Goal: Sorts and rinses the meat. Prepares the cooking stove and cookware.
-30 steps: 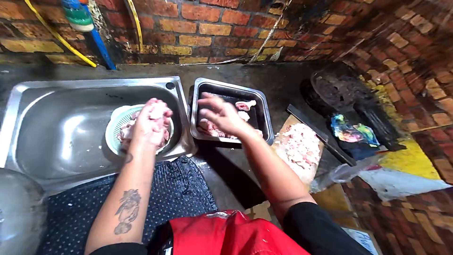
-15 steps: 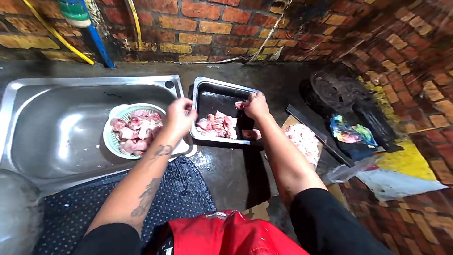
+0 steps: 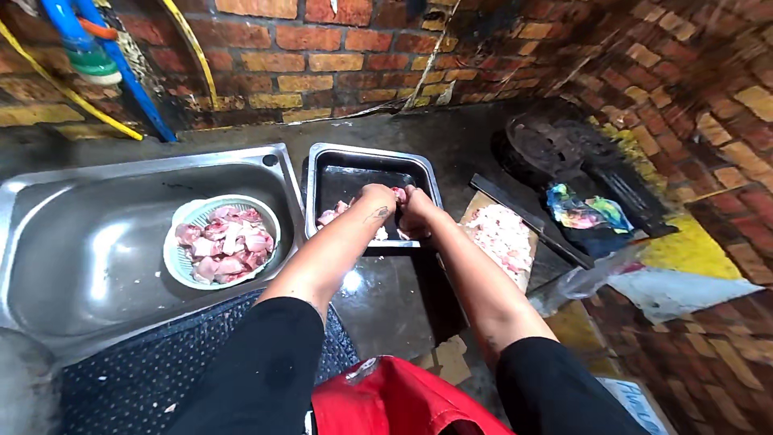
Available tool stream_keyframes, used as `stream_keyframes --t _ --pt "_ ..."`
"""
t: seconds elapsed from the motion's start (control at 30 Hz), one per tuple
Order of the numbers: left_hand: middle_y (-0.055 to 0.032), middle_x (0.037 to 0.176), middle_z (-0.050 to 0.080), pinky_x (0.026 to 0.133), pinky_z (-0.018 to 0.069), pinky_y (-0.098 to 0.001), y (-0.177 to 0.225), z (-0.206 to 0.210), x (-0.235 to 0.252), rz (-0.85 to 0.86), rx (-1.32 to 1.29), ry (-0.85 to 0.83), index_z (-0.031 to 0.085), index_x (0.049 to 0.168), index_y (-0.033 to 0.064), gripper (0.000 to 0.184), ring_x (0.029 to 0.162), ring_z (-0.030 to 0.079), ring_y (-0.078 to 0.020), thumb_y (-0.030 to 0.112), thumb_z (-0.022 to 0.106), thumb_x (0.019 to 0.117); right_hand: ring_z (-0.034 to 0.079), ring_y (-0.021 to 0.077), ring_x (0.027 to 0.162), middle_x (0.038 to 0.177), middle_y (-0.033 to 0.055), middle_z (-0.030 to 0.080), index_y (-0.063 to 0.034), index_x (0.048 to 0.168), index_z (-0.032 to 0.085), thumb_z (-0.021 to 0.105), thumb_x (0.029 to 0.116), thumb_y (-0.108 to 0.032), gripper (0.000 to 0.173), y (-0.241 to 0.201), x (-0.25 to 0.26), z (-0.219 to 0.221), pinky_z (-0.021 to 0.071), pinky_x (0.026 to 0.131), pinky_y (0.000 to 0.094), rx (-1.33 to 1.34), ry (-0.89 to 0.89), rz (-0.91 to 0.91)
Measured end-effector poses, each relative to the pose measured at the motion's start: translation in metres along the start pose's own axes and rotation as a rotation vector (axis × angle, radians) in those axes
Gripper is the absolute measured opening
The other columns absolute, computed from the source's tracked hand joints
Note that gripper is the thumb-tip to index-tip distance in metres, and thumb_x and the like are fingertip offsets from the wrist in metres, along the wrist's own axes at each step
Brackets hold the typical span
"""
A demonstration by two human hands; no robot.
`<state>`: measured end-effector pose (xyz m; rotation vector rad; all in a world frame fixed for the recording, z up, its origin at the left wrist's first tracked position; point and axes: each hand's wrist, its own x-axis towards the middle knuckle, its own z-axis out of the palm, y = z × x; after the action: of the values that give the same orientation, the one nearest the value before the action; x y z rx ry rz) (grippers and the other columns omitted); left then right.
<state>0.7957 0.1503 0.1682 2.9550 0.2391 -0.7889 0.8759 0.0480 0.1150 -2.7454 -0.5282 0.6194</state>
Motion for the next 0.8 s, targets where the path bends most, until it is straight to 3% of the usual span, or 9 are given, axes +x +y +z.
stream_keyframes --t 0.07,0.1,0.2,0.27,0.37,0.47,0.53,0.6,0.8 --pt "-0.0202 0.113 0.069 0.082 0.0538 -0.0595 -0.001 0.003 0.011 0.000 0.074 -0.019 0.071 0.106 -0.0023 0.033 0.107 0.067 -0.0375 0.020 0.079 0.0835 0.060 0.0438 0.123 0.129 0.0290 0.062 -0.0006 0.139 0.053 0.065 0.1008 -0.018 0.043 0.013 0.006 -0.004 0.0469 0.102 0.0651 0.112 -0.056 -0.020" --pt "-0.0198 0.112 0.070 0.083 0.0535 -0.0602 -0.004 0.003 0.015 0.004 0.074 -0.023 0.072 0.103 -0.0015 0.032 0.107 0.067 -0.0375 0.023 0.079 0.0839 0.060 0.0443 0.121 0.128 0.0294 0.063 -0.0008 0.138 0.054 0.065 0.1002 -0.020 0.044 0.017 0.006 -0.005 0.0464 0.101 0.0661 0.128 -0.077 -0.024" --pt "-0.0233 0.120 0.068 0.091 0.0513 -0.0652 -0.022 0.003 0.027 0.042 -0.038 0.038 0.071 0.115 -0.0007 0.039 0.116 0.064 -0.0421 0.024 0.079 0.0853 0.057 0.0504 0.123 0.142 0.0324 0.050 -0.0097 0.148 0.047 0.083 0.0801 -0.018 0.077 0.010 -0.007 0.002 0.0483 0.096 0.0709 -0.005 -0.075 0.003" --pt "-0.0262 0.123 0.067 0.095 0.0499 -0.0667 -0.039 0.001 0.035 0.093 -0.201 0.117 0.066 0.127 -0.0013 0.049 0.118 0.063 -0.0444 0.024 0.077 0.0857 0.058 0.0505 0.123 0.144 0.0333 0.048 -0.0125 0.151 0.045 0.082 0.0842 -0.019 0.077 -0.003 -0.019 0.005 0.0494 0.096 0.0696 -0.076 -0.063 -0.002" --pt "-0.0214 0.112 0.068 0.090 0.0535 -0.0553 -0.063 0.003 0.039 0.128 -0.765 0.171 0.061 0.124 -0.0012 0.042 0.104 0.067 -0.0340 0.017 0.074 0.0889 0.063 0.0473 0.118 0.123 0.0289 0.065 -0.0070 0.135 0.060 0.079 0.0872 -0.018 0.053 -0.006 -0.013 0.011 0.0498 0.095 0.0698 -0.086 -0.033 -0.083" --pt "-0.0123 0.098 0.067 0.078 0.0534 -0.0383 -0.073 0.007 0.025 0.175 -1.500 0.137 0.057 0.126 0.0037 0.028 0.088 0.064 -0.0213 0.012 0.054 0.0999 0.062 0.0457 0.120 0.123 0.0286 0.066 -0.0022 0.128 0.065 0.078 0.0905 -0.018 0.043 -0.002 0.000 0.007 0.0468 0.101 0.0684 0.055 -0.052 -0.050" --pt "-0.0082 0.094 0.065 0.076 0.0532 -0.0381 -0.077 0.010 0.013 0.183 -1.921 0.124 0.057 0.123 0.0068 0.026 0.085 0.064 -0.0197 0.019 0.043 0.1054 0.066 0.0404 0.109 0.120 0.0275 0.066 -0.0007 0.130 0.063 0.074 0.0924 -0.010 0.040 0.003 0.004 0.005 0.0526 0.094 0.0612 0.298 -0.046 0.031" --pt "-0.0100 0.102 0.064 0.075 0.0549 -0.0388 -0.085 0.017 0.004 0.213 -2.198 0.116 0.053 0.132 0.0086 0.034 0.088 0.065 -0.0218 0.023 0.034 0.1083 0.066 0.0318 0.094 0.117 0.0239 0.065 -0.0033 0.142 0.052 0.063 0.0991 -0.007 0.045 0.004 -0.002 0.002 0.0569 0.082 0.0493 0.587 -0.078 0.108" --pt "-0.0103 0.109 0.065 0.069 0.0548 -0.0375 -0.095 0.037 -0.035 0.224 -2.367 0.232 0.047 0.139 0.0160 0.044 0.086 0.065 -0.0222 0.042 0.031 0.1077 0.062 0.0138 0.072 0.099 0.0098 0.064 -0.0075 0.148 0.043 0.051 0.1041 -0.009 0.044 -0.012 -0.022 -0.022 0.0550 0.065 0.0314 0.988 -0.036 -0.030"
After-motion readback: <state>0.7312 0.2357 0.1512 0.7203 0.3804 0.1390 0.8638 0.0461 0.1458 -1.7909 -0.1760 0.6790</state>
